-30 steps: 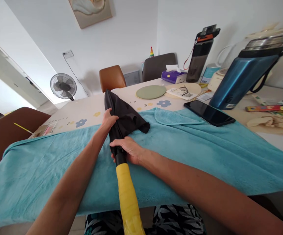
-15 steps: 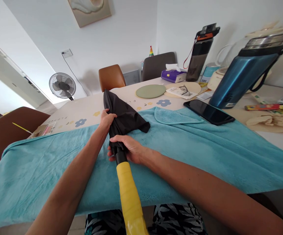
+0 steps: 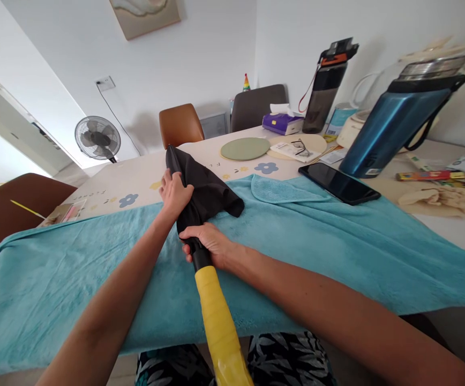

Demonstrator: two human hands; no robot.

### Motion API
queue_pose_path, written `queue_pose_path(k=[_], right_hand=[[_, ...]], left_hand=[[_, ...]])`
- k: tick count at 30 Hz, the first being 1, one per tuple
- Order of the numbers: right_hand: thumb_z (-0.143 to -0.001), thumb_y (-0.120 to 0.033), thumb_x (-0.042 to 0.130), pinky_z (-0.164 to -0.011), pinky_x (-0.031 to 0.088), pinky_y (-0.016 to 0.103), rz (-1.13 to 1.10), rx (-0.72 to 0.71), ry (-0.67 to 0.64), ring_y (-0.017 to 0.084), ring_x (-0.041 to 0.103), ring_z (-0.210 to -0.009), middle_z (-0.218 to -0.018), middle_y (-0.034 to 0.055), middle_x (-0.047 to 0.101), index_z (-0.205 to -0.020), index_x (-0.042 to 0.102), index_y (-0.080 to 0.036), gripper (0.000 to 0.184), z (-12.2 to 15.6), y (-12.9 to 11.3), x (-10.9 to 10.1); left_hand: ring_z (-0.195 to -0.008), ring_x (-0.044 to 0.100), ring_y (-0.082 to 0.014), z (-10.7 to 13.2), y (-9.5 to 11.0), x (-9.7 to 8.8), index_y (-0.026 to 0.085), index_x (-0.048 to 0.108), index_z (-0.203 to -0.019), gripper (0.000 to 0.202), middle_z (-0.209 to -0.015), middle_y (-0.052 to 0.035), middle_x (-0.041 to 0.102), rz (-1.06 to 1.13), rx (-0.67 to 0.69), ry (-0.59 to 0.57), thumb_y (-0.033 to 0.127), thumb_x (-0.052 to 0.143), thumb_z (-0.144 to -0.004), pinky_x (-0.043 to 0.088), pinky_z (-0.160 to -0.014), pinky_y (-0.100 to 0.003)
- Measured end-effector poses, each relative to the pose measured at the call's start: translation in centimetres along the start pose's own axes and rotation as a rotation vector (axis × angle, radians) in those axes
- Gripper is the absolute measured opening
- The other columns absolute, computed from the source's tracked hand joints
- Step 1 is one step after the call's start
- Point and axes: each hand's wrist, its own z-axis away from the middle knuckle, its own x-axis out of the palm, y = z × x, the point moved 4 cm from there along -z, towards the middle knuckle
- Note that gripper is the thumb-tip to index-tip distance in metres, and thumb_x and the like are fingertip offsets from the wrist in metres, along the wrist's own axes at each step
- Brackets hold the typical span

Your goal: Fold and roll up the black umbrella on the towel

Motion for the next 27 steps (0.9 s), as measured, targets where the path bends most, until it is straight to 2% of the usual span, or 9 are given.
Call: queue_pose_path(k=[2, 5, 7, 9, 13, 17, 22, 27], right_hand=[[-0.071, -0.006, 0.055, -0.035, 0.042, 0.022, 0.005, -0.009, 0.017, 0.011, 0.047, -0.040, -0.043, -0.0033, 0.045, -0.063, 0.047, -0.015, 0.015, 0.0, 0.0, 0.0], [-0.070, -0.005, 0.054, -0.035, 0.043, 0.022, 0.008, -0.032, 0.012, 0.011, 0.048, -0.041, -0.044, -0.0031, 0.047, -0.067, 0.050, -0.015, 0.010, 0.0, -0.1, 0.1], [-0.070, -0.005, 0.052, -0.035, 0.043, 0.022, 0.011, -0.036, -0.006, 0.011, 0.048, -0.041, -0.046, -0.0027, 0.048, -0.071, 0.053, -0.015, 0.009, 0.0, -0.1, 0.1], [-0.070, -0.005, 0.051, -0.035, 0.043, 0.022, 0.015, -0.028, -0.011, 0.011, 0.048, -0.042, -0.047, -0.0026, 0.049, -0.072, 0.054, -0.015, 0.010, 0.0, -0.1, 0.1], [-0.070, -0.005, 0.052, -0.036, 0.044, 0.023, 0.013, -0.018, -0.008, 0.012, 0.049, -0.043, -0.047, -0.0021, 0.049, -0.072, 0.054, -0.016, 0.010, 0.0, 0.0, 0.1], [-0.070, -0.006, 0.054, -0.037, 0.045, 0.024, 0.025, -0.033, -0.013, 0.012, 0.050, -0.044, -0.048, -0.0018, 0.050, -0.071, 0.053, -0.016, 0.010, -0.1, 0.1, 0.1], [-0.071, -0.007, 0.054, -0.036, 0.045, 0.024, 0.030, -0.020, 0.008, 0.012, 0.051, -0.044, -0.048, -0.0008, 0.051, -0.071, 0.054, -0.015, 0.007, 0.0, 0.0, 0.1], [-0.071, -0.007, 0.055, -0.036, 0.044, 0.023, 0.021, -0.020, 0.005, 0.013, 0.051, -0.043, -0.049, -0.0007, 0.050, -0.072, 0.055, -0.013, 0.007, 0.0, 0.0, 0.1]], left_hand=[[-0.126, 0.039, -0.0288, 0.8, 1.9, 0.0, 0.019, 0.053, -0.117, 0.042, -0.136, -0.0097, 0.045, -0.047, 0.169, -0.064, 0.024, 0.052, -0.075, 0.031, -0.104, -0.045], [-0.115, 0.050, -0.0243, 2.8, 4.8, 0.9, 0.022, 0.057, -0.113, 0.035, -0.120, -0.0052, 0.060, -0.079, 0.446, -0.329, 0.027, 0.049, -0.079, 0.028, -0.107, -0.041], [-0.120, 0.045, -0.0252, 4.1, 6.0, 1.6, 0.023, 0.057, -0.114, 0.036, -0.124, -0.0046, 0.057, -0.158, 0.597, -0.441, 0.031, 0.052, -0.079, 0.018, -0.111, -0.043], [-0.125, 0.041, -0.0260, 4.7, 6.4, 2.1, 0.023, 0.056, -0.117, 0.039, -0.131, -0.0055, 0.052, -0.210, 0.658, -0.499, 0.034, 0.053, -0.080, 0.016, -0.110, -0.044], [-0.123, 0.042, -0.0284, 4.4, 5.9, 2.6, 0.023, 0.055, -0.118, 0.046, -0.131, -0.0086, 0.051, -0.256, 0.636, -0.527, 0.042, 0.057, -0.076, 0.028, -0.104, -0.042], [-0.123, 0.042, -0.0298, 4.1, 5.7, 2.6, 0.024, 0.055, -0.119, 0.056, -0.131, -0.0077, 0.051, -0.204, 0.637, -0.561, 0.048, 0.064, -0.069, 0.028, -0.104, -0.042], [-0.117, 0.049, -0.0267, 4.1, 6.1, 2.1, 0.026, 0.059, -0.116, 0.043, -0.123, -0.0043, 0.059, -0.154, 0.577, -0.533, 0.032, 0.060, -0.073, 0.034, -0.101, -0.038], [-0.103, 0.057, -0.0259, 3.7, 5.9, 1.9, 0.028, 0.065, -0.105, 0.033, -0.110, -0.0014, 0.065, -0.060, 0.515, -0.531, 0.033, 0.059, -0.073, 0.043, -0.090, -0.036]])
